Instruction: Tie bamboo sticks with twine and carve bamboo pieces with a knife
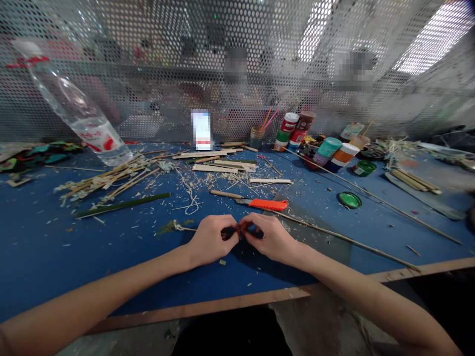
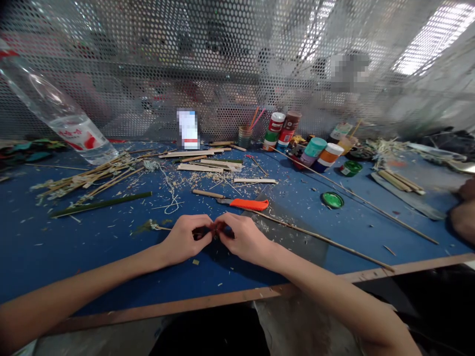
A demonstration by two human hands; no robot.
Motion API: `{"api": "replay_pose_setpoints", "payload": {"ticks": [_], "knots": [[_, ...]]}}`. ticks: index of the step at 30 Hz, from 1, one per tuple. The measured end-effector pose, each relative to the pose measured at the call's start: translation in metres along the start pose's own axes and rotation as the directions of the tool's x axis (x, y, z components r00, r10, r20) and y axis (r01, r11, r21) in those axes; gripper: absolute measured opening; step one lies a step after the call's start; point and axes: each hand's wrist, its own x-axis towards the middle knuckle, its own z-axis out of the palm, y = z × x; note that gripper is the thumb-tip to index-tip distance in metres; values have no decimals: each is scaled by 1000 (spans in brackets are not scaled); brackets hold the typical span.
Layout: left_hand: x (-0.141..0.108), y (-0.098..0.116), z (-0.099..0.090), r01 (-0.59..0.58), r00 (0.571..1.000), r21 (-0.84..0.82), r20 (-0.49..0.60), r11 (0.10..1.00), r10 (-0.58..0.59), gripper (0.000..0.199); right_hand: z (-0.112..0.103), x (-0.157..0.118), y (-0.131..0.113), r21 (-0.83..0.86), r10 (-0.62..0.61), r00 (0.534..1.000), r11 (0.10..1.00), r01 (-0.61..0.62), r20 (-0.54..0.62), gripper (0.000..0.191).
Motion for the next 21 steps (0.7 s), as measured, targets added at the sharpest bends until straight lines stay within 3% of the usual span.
{"api": "replay_pose_setpoints", "payload": {"ticks": [6, 16, 21], "knots": [[0, 1, 0, -6, 1000, -2, -19, 1000, 6, 10, 0, 2, -5, 147, 125, 991, 981, -129, 36, 20], [0, 2, 0, -18, 1000, -1, -19, 1000, 18, 12, -4, 6, -10, 407, 314, 939, 846, -344, 142, 16], [0, 3, -1, -20, 1000, -34, 4, 999, 20, 13, -9, 8, -11, 399, 378, 881, 789, -467, 284, 9]]}}
